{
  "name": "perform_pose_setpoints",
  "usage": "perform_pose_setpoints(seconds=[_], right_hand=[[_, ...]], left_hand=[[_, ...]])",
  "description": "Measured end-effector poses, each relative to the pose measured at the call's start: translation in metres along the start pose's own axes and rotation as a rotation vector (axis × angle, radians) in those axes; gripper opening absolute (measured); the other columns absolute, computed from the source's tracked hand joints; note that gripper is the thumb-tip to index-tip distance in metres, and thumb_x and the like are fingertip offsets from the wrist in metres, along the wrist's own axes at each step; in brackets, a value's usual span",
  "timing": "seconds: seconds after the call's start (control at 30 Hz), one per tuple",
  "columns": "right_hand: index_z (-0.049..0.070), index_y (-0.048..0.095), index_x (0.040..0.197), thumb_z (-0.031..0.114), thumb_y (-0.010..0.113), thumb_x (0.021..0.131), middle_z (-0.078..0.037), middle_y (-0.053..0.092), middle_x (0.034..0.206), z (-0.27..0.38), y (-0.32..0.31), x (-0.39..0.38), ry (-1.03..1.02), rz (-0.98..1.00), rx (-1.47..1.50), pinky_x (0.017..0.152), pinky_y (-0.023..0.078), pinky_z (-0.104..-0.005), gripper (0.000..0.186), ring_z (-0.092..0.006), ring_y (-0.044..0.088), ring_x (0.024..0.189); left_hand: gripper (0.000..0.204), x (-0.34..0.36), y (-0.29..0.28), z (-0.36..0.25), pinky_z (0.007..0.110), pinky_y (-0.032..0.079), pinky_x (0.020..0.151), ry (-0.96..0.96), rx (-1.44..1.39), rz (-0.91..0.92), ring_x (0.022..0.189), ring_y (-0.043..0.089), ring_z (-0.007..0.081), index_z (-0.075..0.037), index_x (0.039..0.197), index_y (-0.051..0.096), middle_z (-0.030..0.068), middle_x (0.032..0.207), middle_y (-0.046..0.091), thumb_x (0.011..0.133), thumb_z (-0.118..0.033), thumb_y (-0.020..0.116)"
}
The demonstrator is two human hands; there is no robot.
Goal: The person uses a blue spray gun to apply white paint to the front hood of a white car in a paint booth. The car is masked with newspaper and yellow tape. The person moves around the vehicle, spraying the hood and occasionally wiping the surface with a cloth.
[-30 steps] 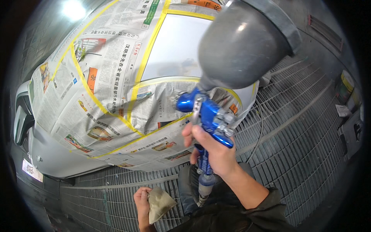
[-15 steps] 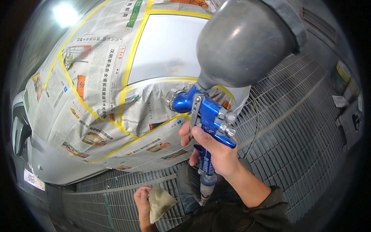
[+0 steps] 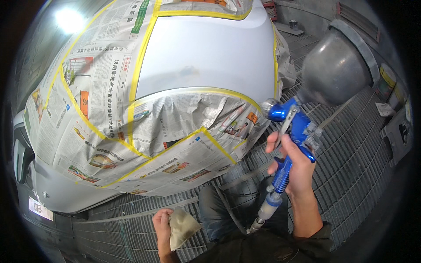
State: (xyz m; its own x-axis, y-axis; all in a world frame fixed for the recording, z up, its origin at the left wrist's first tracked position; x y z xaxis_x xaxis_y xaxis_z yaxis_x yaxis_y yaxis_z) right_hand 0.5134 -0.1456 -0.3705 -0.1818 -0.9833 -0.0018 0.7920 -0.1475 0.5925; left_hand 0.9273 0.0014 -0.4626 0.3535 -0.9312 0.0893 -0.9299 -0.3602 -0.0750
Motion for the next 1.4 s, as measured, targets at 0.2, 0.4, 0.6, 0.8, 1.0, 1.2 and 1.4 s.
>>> perform_pose_setpoints(seconds=[0.2,0.4,0.6,0.8,1.0,1.2,1.4], right_hand=[[-0.001,0.059,0.111,0.021,0.053,0.097,-0.01,0.064,0.098,0.001,0.061,-0.01,0.111,0.329,0.022,0.049,0.053,-0.0242,0.027,-0.0162,0.062,0.085],[-0.003,0.055,0.114,0.021,0.052,0.096,-0.014,0.062,0.097,-0.002,0.065,-0.026,0.091,0.351,-0.017,0.047,0.053,-0.0239,0.031,-0.0174,0.062,0.082],[-0.002,0.054,0.118,0.019,0.053,0.096,-0.012,0.063,0.096,0.007,0.034,-0.023,0.084,0.247,-0.037,0.046,0.054,-0.0235,0.031,-0.0165,0.063,0.083],[-0.002,0.057,0.105,0.029,0.041,0.102,-0.01,0.059,0.083,0.041,0.067,-0.004,0.05,0.325,-0.138,0.041,0.048,-0.0164,0.035,-0.0085,0.057,0.063],[-0.002,0.059,0.102,0.031,0.044,0.101,-0.01,0.06,0.082,0.045,0.095,0.013,0.098,0.329,-0.162,0.043,0.051,-0.0165,0.036,-0.0079,0.058,0.062],[-0.003,0.059,0.109,0.02,0.05,0.099,-0.013,0.066,0.091,0.032,0.143,0.008,0.174,0.567,0.041,0.046,0.054,-0.022,0.026,-0.015,0.065,0.078],[-0.004,0.061,0.101,0.024,0.047,0.101,-0.01,0.063,0.081,0.033,0.132,0.024,0.182,0.584,0.045,0.044,0.051,-0.0187,0.032,-0.0113,0.062,0.063]], left_hand=[[0.025,0.0,0.008,-0.009,0.023,0.042,0.071,0.029,0.029,0.017,0.077,0.055,0.0075,0.003,0.093,0.067,0.0034,0.089,0.068,0.094,-0.022,0.064],[0.025,-0.009,-0.005,0.008,0.023,0.044,0.075,-0.036,0.009,0.007,0.081,0.057,0.0086,0.003,0.092,0.068,0.0039,0.089,0.068,0.093,-0.023,0.065],[0.021,-0.011,-0.01,0.009,0.023,0.044,0.075,-0.042,-0.096,0.024,0.082,0.058,0.0088,0.003,0.095,0.067,0.0053,0.091,0.069,0.094,-0.017,0.062],[0.018,-0.016,-0.015,0.019,0.022,0.044,0.072,-0.06,-0.117,0.006,0.079,0.057,0.0075,0.003,0.095,0.067,0.0044,0.09,0.068,0.094,-0.014,0.062],[0.019,-0.017,-0.01,0.011,0.022,0.044,0.071,-0.02,-0.157,-0.011,0.077,0.057,0.0073,0.003,0.095,0.067,0.0043,0.09,0.068,0.094,-0.016,0.062],[0.022,-0.016,-0.012,0.013,0.022,0.044,0.075,-0.021,-0.178,-0.008,0.08,0.058,0.0086,0.003,0.096,0.067,0.0054,0.091,0.069,0.094,-0.019,0.064],[0.023,-0.013,-0.012,0.012,0.022,0.044,0.073,-0.022,-0.129,-0.016,0.079,0.057,0.0079,0.003,0.096,0.067,0.005,0.091,0.069,0.094,-0.019,0.064]])
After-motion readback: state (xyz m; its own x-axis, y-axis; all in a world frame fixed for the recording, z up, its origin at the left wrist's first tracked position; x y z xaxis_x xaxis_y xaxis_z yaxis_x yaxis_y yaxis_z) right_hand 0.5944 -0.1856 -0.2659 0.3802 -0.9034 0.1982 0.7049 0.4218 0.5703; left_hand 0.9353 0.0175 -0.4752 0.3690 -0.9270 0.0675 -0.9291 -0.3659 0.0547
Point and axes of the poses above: each hand's wrist, its own x-axis towards the middle knuckle, its own y-axis out of the palm, z = x × y, the point moved 10 cm from there along x, towards the middle knuckle
